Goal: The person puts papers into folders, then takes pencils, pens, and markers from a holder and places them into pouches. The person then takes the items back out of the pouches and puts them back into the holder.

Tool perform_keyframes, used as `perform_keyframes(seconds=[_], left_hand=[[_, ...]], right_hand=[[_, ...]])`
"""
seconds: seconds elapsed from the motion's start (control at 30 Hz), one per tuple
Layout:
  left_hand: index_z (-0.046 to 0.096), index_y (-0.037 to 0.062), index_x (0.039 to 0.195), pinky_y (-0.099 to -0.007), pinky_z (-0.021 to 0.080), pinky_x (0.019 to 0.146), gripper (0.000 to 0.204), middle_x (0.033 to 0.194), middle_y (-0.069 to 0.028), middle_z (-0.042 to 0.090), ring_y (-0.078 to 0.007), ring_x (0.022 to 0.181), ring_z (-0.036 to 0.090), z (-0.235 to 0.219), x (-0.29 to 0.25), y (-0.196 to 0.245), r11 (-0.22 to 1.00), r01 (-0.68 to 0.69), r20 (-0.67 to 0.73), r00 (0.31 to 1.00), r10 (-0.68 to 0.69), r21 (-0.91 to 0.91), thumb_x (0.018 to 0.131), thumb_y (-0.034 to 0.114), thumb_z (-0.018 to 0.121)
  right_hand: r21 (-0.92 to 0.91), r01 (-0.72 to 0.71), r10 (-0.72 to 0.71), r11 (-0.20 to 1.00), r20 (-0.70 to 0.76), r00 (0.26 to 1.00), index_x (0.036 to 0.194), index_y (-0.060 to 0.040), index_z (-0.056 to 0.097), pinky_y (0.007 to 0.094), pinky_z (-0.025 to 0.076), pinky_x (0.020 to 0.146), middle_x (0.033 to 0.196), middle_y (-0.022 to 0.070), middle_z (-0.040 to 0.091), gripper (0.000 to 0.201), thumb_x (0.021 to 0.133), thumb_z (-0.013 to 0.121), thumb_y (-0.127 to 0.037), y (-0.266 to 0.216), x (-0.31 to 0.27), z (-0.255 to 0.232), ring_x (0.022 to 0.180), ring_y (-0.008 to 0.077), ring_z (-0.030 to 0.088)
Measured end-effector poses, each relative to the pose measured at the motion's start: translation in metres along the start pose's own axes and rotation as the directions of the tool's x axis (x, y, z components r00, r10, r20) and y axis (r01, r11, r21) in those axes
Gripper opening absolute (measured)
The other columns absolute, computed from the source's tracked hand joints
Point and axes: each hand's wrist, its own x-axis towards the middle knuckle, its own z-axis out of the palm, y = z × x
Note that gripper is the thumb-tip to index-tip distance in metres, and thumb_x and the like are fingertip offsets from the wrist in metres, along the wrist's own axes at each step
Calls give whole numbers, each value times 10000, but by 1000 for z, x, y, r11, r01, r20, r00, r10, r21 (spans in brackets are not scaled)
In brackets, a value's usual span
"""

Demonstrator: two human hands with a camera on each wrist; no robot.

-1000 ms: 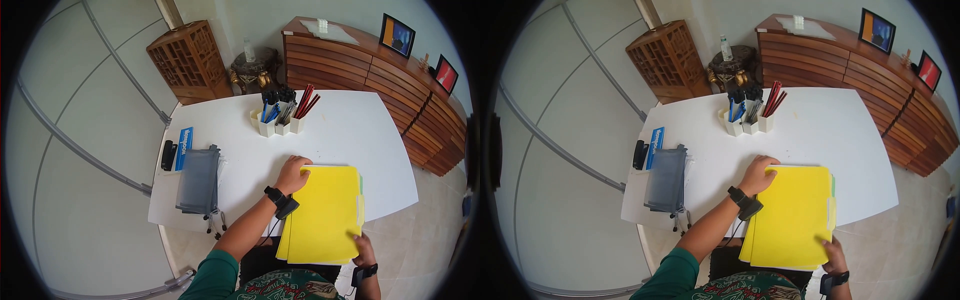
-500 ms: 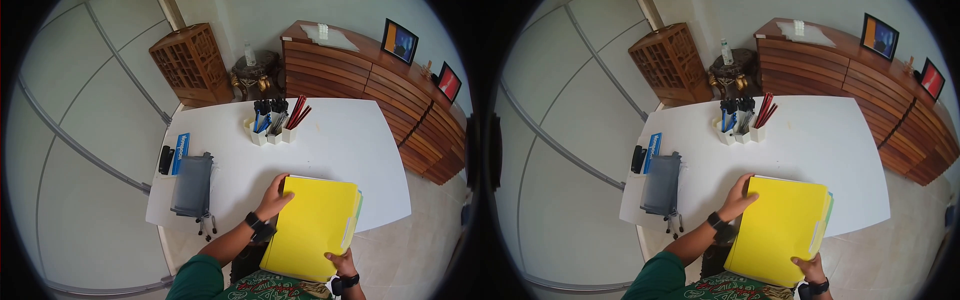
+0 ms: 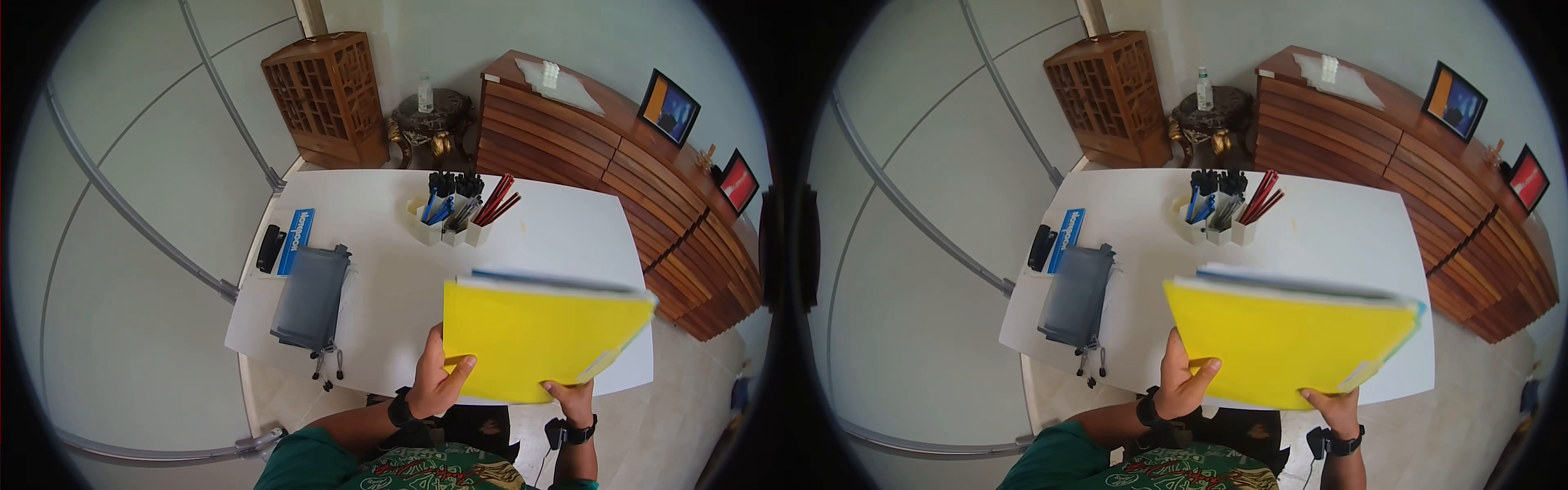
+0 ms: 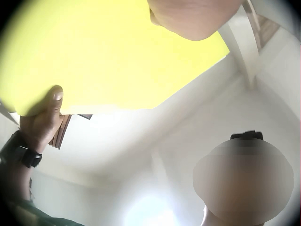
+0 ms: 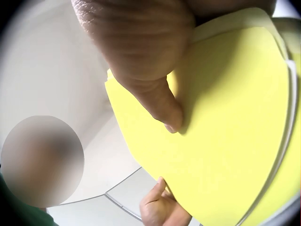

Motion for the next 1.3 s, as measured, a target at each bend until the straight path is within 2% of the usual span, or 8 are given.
perform_keyframes(seconds=[0.1, 0.2, 0.33, 0.53, 0.67, 0.93, 1.07, 1.3], left_hand=[[452, -49, 1303, -340, 470, 938, 377, 1168, -163, 571, -208, 1037, 600, -3, 2, 8, 929, -290, 69, 957, 282, 229, 958, 19, 588], [479, -48, 1253, -343, 468, 909, 348, 1111, -167, 573, -228, 970, 599, -1, -1, -16, 969, -243, -13, 970, 243, -47, 933, 6, 604], [458, -56, 1285, -354, 459, 940, 433, 1174, -182, 550, -270, 1020, 589, -20, -1, -22, 956, -191, 109, 979, 170, 223, 891, -3, 628], [400, -53, 1350, -368, 428, 998, 518, 1243, -194, 514, -273, 1123, 557, -5, 1, -13, 944, -207, 24, 978, 208, 256, 888, 2, 627], [385, -63, 1354, -373, 432, 989, 497, 1250, -199, 509, -266, 1114, 555, -6, 5, -3, 938, -126, 12, 992, 129, 323, 932, 47, 622], [270, -98, 1420, -370, 395, 1033, 597, 1260, -175, 530, -233, 1141, 530, -6, 6, 14, 958, -151, 9, 988, 154, 242, 948, 41, 608], [226, -100, 1437, -371, 407, 1021, 637, 1257, -194, 520, -238, 1134, 536, 1, 20, 36, 937, -252, 38, 967, 250, 242, 946, 36, 607], [227, -83, 1456, -374, 443, 974, 701, 1264, -209, 503, -257, 1096, 555, 15, 42, 65, 899, -372, 0, 924, 382, 232, 921, 82, 650]], right_hand=[[-189, 136, -140, 973, -7, 990, 1140, -8, 655, 354, 544, 856, 1061, 108, 703, 388, 808, 831, -107, 28, 18, -13, 964, 215, 670], [-241, 267, -206, 933, 251, 946, 1096, -25, 666, 332, 508, 853, 1029, 105, 659, 337, 905, 734, -295, 23, 40, -13, 937, 203, 616], [-405, 268, -263, 874, 68, 962, 1178, -28, 631, 328, 496, 878, 1086, 99, 639, 388, 910, 729, -290, 60, 37, 0, 1006, 185, 603], [127, 227, -227, 966, -19, 974, 1324, -67, 535, 322, 498, 890, 1094, 87, 634, 511, 918, 734, -305, 63, 42, 14, 992, 176, 598], [-232, 96, -106, 968, -31, 994, 1358, -40, 510, 371, 471, 957, 1185, 88, 620, 542, 899, 735, -222, 105, 31, -31, 1079, 209, 583], [209, 189, -111, 960, -335, 936, 1331, -30, 477, 383, 414, 1029, 1282, 99, 565, 498, 844, 576, -3, 108, 19, 4, 1161, 223, 546], [330, 291, -187, 898, -313, 931, 1363, -34, 466, 395, 407, 1047, 1318, 103, 559, 516, 858, 566, 3, 118, 22, 0, 1195, 231, 540], [213, 44, -19, 976, -118, 993, 1445, -23, 408, 391, 394, 1063, 1377, 111, 535, 594, 880, 594, -20, 92, 17, -4, 1234, 244, 522]])
